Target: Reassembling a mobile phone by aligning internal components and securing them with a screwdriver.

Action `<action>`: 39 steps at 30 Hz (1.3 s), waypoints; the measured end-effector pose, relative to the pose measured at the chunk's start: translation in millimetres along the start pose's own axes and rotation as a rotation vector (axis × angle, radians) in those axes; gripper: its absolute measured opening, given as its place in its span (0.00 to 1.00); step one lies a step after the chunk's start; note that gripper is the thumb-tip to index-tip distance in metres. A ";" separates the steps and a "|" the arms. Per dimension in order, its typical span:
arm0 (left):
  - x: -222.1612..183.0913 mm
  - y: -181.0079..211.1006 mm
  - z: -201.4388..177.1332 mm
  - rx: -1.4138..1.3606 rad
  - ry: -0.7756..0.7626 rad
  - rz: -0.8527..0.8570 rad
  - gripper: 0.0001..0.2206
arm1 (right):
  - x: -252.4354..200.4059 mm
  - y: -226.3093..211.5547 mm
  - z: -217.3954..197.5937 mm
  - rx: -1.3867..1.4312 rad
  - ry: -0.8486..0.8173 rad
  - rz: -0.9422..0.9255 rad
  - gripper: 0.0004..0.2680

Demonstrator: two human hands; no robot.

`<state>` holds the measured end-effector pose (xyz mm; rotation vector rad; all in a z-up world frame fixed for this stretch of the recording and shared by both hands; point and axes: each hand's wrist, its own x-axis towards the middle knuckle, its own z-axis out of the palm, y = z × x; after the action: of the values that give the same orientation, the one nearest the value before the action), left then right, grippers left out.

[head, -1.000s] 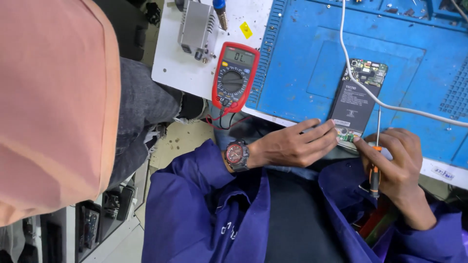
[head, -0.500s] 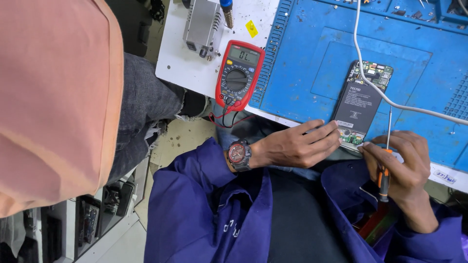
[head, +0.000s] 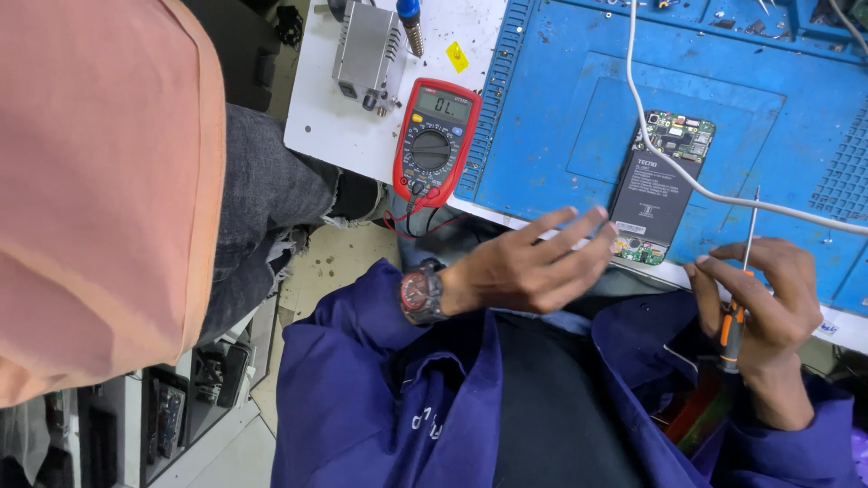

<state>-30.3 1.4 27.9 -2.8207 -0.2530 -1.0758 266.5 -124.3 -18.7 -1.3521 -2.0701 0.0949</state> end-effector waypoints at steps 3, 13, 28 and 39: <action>-7.3 -19.5 -24.7 0.156 -0.057 -0.195 0.09 | 2.8 -1.3 -2.7 0.013 0.010 -0.009 0.04; -59.5 -41.8 -43.7 0.322 -0.335 -0.926 0.39 | 10.3 -7.7 -1.0 0.004 0.066 0.032 0.04; -78.5 -33.3 -70.1 0.310 -0.067 -0.905 0.31 | 11.4 -12.2 -3.0 0.034 0.071 0.057 0.03; -105.9 -29.9 -40.5 0.333 -0.129 -0.838 0.27 | 2.3 -3.3 -2.0 0.028 0.042 0.023 0.03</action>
<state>-140.3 11.8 -11.6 -2.4777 -1.5575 -0.8213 264.4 -124.5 -14.7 -1.3499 -2.0110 0.1043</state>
